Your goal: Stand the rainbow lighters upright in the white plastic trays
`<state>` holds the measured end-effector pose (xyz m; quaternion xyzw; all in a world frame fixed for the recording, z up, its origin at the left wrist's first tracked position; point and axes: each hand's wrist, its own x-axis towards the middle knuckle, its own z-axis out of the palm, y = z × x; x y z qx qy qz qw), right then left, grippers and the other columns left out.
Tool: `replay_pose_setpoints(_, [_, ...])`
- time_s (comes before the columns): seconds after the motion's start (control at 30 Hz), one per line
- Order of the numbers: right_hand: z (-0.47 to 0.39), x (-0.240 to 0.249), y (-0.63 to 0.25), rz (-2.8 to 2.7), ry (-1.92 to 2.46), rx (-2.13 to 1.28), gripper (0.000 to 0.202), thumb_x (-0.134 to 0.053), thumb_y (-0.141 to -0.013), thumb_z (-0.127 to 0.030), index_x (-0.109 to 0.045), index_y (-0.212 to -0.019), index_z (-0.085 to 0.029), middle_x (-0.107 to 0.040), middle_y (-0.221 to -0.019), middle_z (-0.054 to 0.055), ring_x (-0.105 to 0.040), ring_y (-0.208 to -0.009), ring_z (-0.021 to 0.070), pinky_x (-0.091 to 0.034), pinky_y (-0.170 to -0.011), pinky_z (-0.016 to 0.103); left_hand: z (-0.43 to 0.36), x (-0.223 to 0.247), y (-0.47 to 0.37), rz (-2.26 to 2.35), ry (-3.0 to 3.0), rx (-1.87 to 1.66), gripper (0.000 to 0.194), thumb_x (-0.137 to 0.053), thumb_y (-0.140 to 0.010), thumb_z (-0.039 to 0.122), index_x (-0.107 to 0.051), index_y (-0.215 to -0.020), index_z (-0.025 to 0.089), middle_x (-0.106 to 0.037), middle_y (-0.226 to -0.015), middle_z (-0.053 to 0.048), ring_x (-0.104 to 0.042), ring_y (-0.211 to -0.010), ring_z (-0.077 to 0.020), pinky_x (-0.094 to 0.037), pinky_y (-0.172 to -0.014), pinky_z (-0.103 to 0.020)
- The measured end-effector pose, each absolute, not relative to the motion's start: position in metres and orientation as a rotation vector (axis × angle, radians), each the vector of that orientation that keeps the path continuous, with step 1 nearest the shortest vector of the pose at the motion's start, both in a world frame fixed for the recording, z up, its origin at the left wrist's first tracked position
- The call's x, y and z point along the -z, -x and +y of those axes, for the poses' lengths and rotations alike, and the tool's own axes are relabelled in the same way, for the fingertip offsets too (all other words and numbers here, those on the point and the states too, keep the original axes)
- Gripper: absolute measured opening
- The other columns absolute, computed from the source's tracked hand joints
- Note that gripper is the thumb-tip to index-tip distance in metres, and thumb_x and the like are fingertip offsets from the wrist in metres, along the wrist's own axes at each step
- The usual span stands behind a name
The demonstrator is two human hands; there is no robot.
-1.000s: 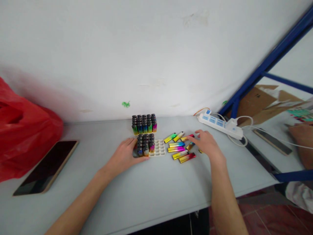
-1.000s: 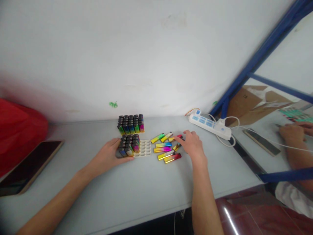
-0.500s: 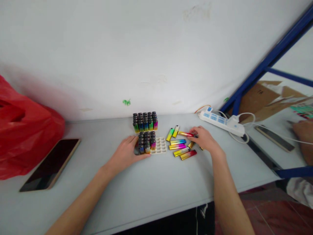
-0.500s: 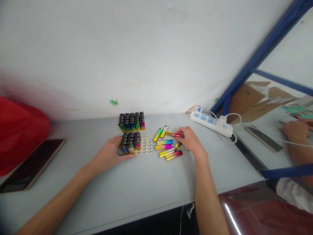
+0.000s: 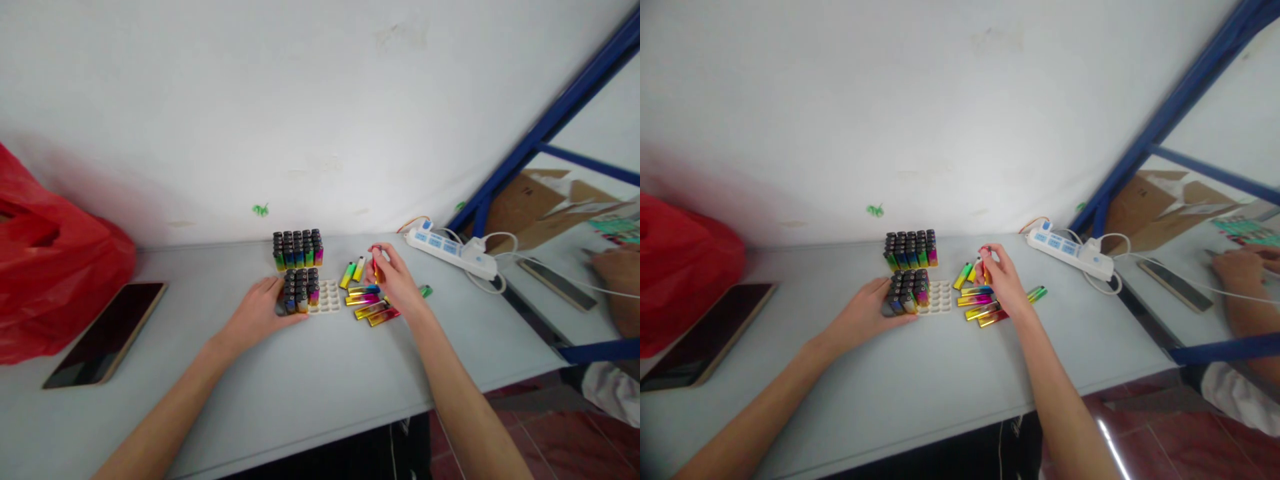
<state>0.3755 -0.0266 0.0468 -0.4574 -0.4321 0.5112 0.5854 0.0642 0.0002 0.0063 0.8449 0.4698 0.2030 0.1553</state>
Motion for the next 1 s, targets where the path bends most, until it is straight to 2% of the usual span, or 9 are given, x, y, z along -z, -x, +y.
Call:
replay_pose_setpoints(0.1, [-0.028,-0.045,-0.363,-1.025,1.079,-1.294,0.058,-0.083,-0.08,-0.074,-0.054,-0.104,-0.031,-0.05,-0.063,-0.012,-0.037,-0.047,0.0088,-0.033,-0.046,0.021,0.0,-0.008,-0.065,1.351,-2.416,-0.565,0.064,-0.082,-0.079,0.076,-0.07,-0.112,0.022,-0.077,-0.115,-0.013,-0.073,-0.111,-0.0379,-0.059,-0.102,-0.052])
replay_pose_setpoints(0.2, [-0.028,-0.041,-0.357,-1.064,1.172,-1.267,0.06,-0.077,-0.08,-0.081,-0.056,-0.098,-0.028,-0.039,-0.061,-0.013,-0.023,-0.046,0.0075,-0.018,-0.043,0.021,-0.001,-0.01,-0.066,1.346,-2.413,-0.558,0.063,-0.082,-0.079,0.075,-0.07,-0.112,0.022,-0.077,-0.115,-0.012,-0.073,-0.11,-0.0372,-0.058,-0.102,-0.051])
replay_pose_setpoints(0.27, [-0.028,-0.037,-0.353,-1.131,1.244,-1.179,0.062,-0.07,-0.084,-0.086,-0.055,-0.086,-0.026,-0.034,-0.06,-0.011,-0.023,-0.047,0.0088,-0.019,-0.044,0.023,-0.001,-0.01,-0.066,1.344,-2.417,-0.552,0.064,-0.082,-0.08,0.075,-0.07,-0.113,0.021,-0.077,-0.117,-0.013,-0.073,-0.111,-0.0378,-0.058,-0.102,-0.052])
replay_pose_setpoints(0.47, [-0.032,-0.03,-0.338,-1.325,1.469,-0.976,0.074,-0.046,-0.093,-0.091,-0.046,-0.059,-0.025,-0.038,-0.053,-0.005,-0.035,-0.052,0.013,-0.027,-0.052,0.029,0.001,-0.008,-0.064,1.318,-2.444,-0.554,0.068,-0.081,-0.082,0.075,-0.07,-0.119,0.019,-0.077,-0.119,-0.015,-0.073,-0.112,-0.038,-0.058,-0.102,-0.052])
replay_pose_setpoints(0.57, [-0.033,-0.029,-0.33,-1.325,1.528,-1.02,0.074,-0.038,-0.1,-0.08,-0.043,-0.05,-0.026,-0.036,-0.047,-0.004,-0.037,-0.051,0.0138,-0.029,-0.057,0.031,0.001,-0.005,-0.063,1.322,-2.461,-0.563,0.072,-0.079,-0.082,0.077,-0.07,-0.123,0.019,-0.077,-0.123,-0.016,-0.072,-0.119,-0.0399,-0.057,-0.107,-0.055])
replay_pose_setpoints(0.67, [-0.033,-0.03,-0.324,-1.317,1.596,-1.045,0.063,-0.042,-0.105,-0.053,-0.041,-0.048,-0.026,-0.038,-0.045,-0.004,-0.04,-0.05,0.014,-0.031,-0.06,0.031,0.002,-0.003,-0.062,1.323,-2.46,-0.562,0.072,-0.078,-0.083,0.078,-0.069,-0.125,0.02,-0.077,-0.123,-0.015,-0.072,-0.118,-0.0391,-0.057,-0.107,-0.055])
replay_pose_setpoints(0.77, [-0.033,-0.031,-0.318,-1.347,1.653,-1.053,0.055,-0.042,-0.102,-0.032,-0.041,-0.048,-0.026,-0.04,-0.044,-0.004,-0.04,-0.05,0.0147,-0.03,-0.06,0.032,0.002,-0.003,-0.062,1.307,-2.455,-0.572,0.073,-0.078,-0.083,0.078,-0.069,-0.126,0.02,-0.077,-0.122,-0.014,-0.072,-0.116,-0.0375,-0.058,-0.106,-0.053])
replay_pose_setpoints(0.9, [-0.035,-0.029,-0.313,-1.386,1.671,-1.038,0.053,-0.045,-0.1,-0.024,-0.04,-0.048,-0.026,-0.042,-0.046,-0.003,-0.042,-0.052,0.0158,-0.029,-0.06,0.032,0.002,-0.003,-0.062,1.335,-2.444,-0.586,0.07,-0.075,-0.082,0.08,-0.07,-0.12,0.022,-0.077,-0.117,-0.013,-0.072,-0.113,-0.0372,-0.058,-0.104,-0.052])
replay_pose_setpoints(1.0, [-0.036,-0.026,-0.312,-1.419,1.629,-1.025,0.054,-0.046,-0.102,-0.028,-0.041,-0.049,-0.027,-0.043,-0.048,-0.003,-0.043,-0.053,0.0165,-0.03,-0.06,0.032,0.001,-0.003,-0.062,1.325,-2.444,-0.584,0.067,-0.077,-0.082,0.077,-0.07,-0.12,0.023,-0.078,-0.118,-0.011,-0.072,-0.114,-0.0369,-0.058,-0.105,-0.049])
